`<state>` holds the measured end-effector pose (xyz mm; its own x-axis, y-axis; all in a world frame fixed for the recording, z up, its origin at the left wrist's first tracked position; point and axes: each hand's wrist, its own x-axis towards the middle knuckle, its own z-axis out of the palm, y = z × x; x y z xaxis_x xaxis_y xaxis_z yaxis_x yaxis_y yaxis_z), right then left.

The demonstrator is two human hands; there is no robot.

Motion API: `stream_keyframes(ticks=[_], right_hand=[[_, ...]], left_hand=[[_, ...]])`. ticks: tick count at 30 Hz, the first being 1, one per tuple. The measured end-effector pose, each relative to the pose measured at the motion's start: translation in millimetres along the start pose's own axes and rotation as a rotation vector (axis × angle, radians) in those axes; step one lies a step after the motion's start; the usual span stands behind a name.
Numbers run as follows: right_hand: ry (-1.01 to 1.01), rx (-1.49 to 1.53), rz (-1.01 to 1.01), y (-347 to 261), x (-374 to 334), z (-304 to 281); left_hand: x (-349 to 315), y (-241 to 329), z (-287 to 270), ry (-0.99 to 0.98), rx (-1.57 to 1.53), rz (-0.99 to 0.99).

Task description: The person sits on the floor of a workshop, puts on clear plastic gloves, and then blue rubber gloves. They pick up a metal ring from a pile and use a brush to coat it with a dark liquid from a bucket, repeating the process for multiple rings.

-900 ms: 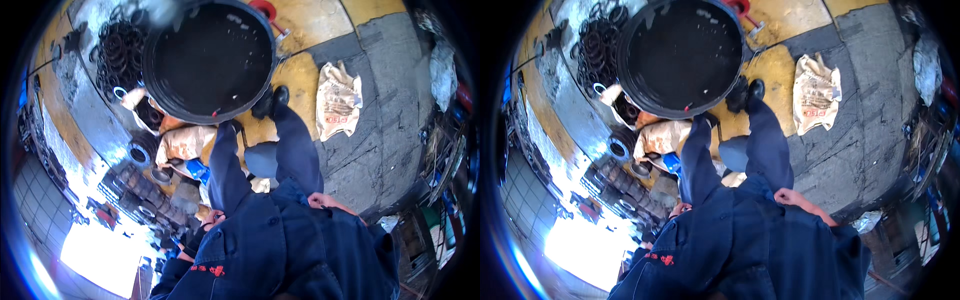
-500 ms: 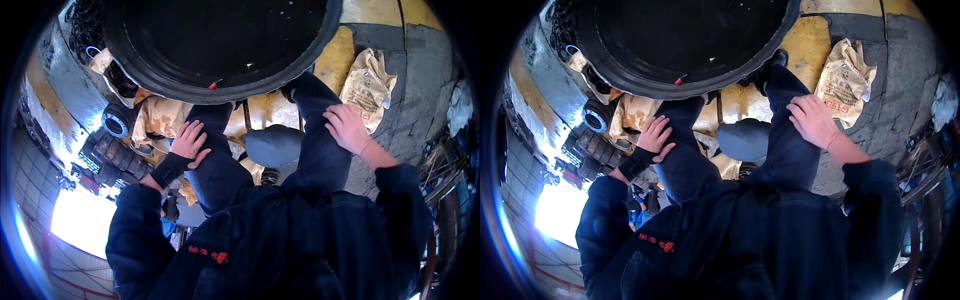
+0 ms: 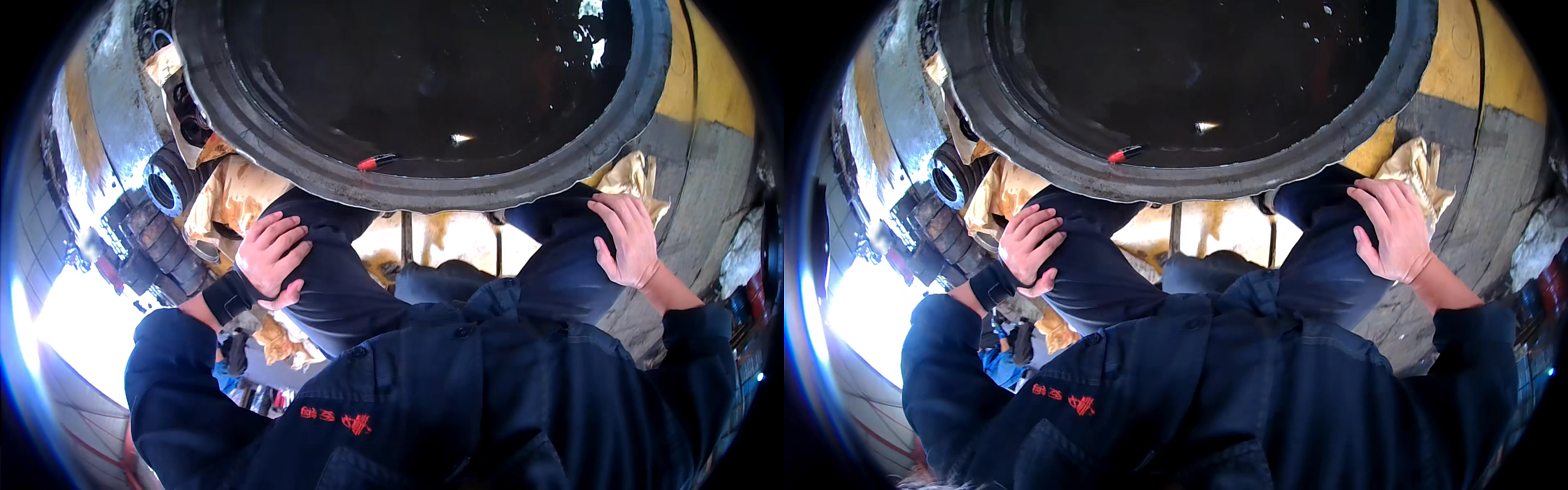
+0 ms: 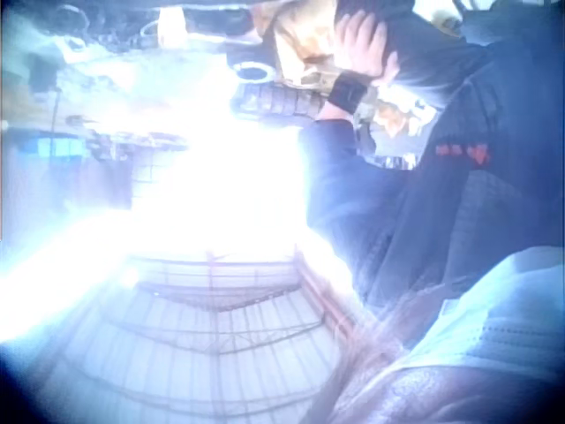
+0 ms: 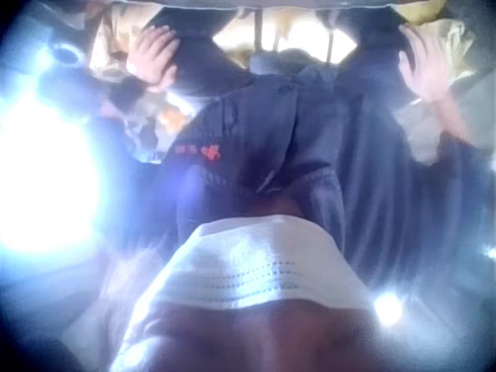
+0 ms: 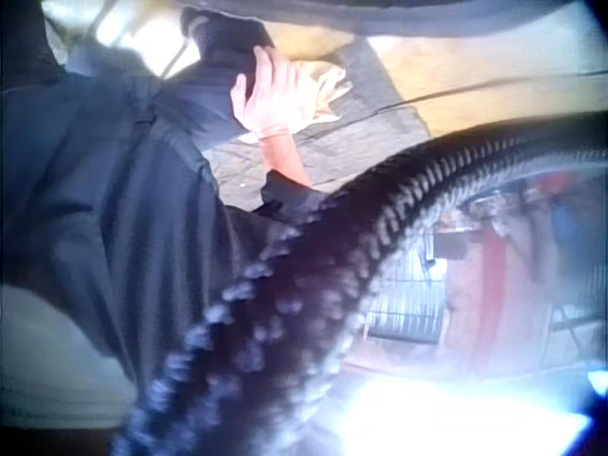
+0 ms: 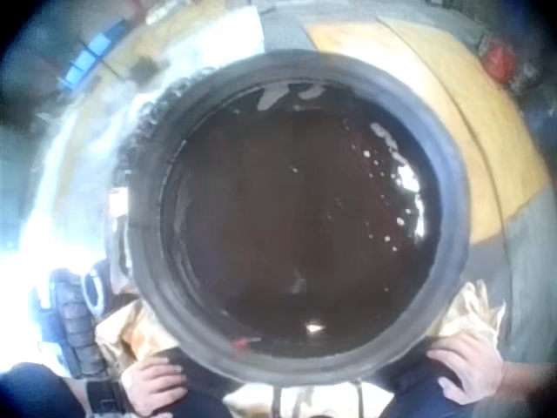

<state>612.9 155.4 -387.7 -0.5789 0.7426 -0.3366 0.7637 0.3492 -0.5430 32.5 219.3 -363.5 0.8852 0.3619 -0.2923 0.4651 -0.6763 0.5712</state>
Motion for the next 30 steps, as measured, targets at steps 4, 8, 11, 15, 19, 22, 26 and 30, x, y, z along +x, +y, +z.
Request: stream_keyframes(ticks=[4, 8, 11, 15, 19, 22, 26, 30], right_hand=[[0.02, -0.076, -0.057, 8, -15, 5], [0.081, -0.164, -0.08, -9, -31, 18], [0.257, -0.242, -0.04, -25, -50, 36], [0.433, -0.395, 0.039, -11, -55, 68], [0.396, -0.361, 0.492, 4, -42, 77], [0.383, -0.31, 0.588, -13, -43, 75], [0.381, -0.318, 0.566, -47, -64, 57], [0.374, -0.381, 0.547, -47, -62, 55]], left_hand=[[2, 22, 23, 0.136, 0.103, -0.025], [-9, 44, 36, 0.263, 0.175, -0.011], [-16, 57, 61, 0.426, 0.207, 0.046], [2, 91, 89, 0.763, 0.255, -0.204], [5, 111, 126, 1.181, 0.291, -0.511], [-31, 147, 183, 1.306, -0.133, -0.654], [-84, 154, 300, 1.35, -0.343, -1.081], [-124, 139, 371, 1.552, -0.351, -1.226]])
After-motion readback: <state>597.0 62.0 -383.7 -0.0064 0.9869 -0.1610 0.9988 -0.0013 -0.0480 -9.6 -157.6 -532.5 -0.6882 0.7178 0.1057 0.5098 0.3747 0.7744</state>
